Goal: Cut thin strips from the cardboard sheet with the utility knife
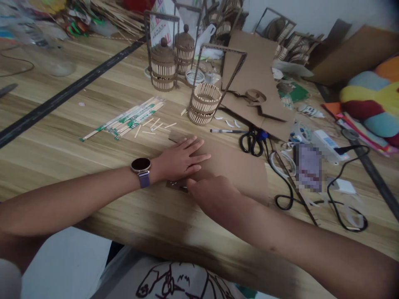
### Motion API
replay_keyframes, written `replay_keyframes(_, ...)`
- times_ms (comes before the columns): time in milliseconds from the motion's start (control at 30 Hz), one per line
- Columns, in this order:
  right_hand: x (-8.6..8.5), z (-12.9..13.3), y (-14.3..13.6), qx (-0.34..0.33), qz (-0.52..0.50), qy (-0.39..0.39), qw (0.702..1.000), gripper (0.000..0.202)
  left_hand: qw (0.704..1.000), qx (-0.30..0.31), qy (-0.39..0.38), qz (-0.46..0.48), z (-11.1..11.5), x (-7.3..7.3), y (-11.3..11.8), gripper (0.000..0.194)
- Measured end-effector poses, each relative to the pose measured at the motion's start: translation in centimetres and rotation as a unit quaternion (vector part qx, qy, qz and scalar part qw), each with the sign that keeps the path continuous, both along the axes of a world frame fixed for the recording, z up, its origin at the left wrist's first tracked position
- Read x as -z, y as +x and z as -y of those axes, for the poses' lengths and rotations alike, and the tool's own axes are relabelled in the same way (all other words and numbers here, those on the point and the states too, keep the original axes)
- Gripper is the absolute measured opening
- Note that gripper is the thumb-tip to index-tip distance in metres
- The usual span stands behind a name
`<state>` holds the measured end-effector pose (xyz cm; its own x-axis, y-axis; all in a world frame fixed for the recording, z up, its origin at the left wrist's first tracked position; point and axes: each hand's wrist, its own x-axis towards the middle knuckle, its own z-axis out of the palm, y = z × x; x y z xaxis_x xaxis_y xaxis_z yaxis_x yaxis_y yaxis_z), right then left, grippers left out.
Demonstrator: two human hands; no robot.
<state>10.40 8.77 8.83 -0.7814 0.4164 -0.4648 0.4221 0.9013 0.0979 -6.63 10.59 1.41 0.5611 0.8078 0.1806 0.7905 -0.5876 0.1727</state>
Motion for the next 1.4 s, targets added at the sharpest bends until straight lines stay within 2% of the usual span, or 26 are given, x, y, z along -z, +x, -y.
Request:
replay_keyframes(133, -0.1, 0.3, 1.5, 0.0, 0.016, 0.017, 1.0, 0.031, 1.0, -0.002, 0.003, -0.001, 0.0, 0.1, 0.0, 0.046)
replay_keyframes(300, -0.5, -0.2, 5.5, 0.058, 0.106, 0.018, 0.993, 0.04, 1.0, -0.002, 0.008, 0.002, 0.0, 0.3, 0.0, 0.046)
replay_keyframes(433, -1.2, -1.9, 9.2, 0.079, 0.043, -0.039, 0.995, 0.027, 1.0, -0.005, 0.016, 0.009, 0.0, 0.4, 0.1, 0.045)
replay_keyframes(500, -1.6, -2.4, 9.8, 0.089, 0.008, -0.045, 0.995, 0.027, 1.0, -0.005, 0.022, 0.009, 0.0, 0.5, 0.1, 0.044)
replay_keyframes(600, -1.5, -2.0, 7.9, 0.073, -0.045, -0.038, 0.996, 0.03, 1.0, -0.005, 0.03, 0.008, 0.0, 0.5, 0.1, 0.045)
replay_keyframes(733, -0.1, -0.7, 3.1, 0.033, -0.061, -0.003, 0.998, 0.021, 0.999, -0.003, 0.032, 0.008, -0.1, 0.6, 0.1, 0.044)
replay_keyframes(833, 0.9, -0.5, 0.9, 0.006, -0.071, 0.024, 0.997, 0.02, 0.999, 0.0, 0.031, 0.016, -0.1, 0.8, 0.0, 0.044)
replay_keyframes(1033, 0.6, -0.6, 0.3, -0.019, -0.054, 0.031, 0.998, 0.019, 1.0, -0.005, 0.023, 0.019, -0.1, 0.8, 0.0, 0.044)
replay_keyframes(1267, 0.2, 0.5, -0.2, -0.039, -0.023, 0.068, 0.997, 0.025, 1.0, -0.005, 0.025, 0.01, 0.0, 0.5, 0.1, 0.045)
replay_keyframes(1400, 0.0, 0.7, 0.8, -0.036, -0.011, 0.074, 0.997, 0.025, 1.0, -0.003, 0.027, 0.013, 0.1, 0.4, 0.0, 0.045)
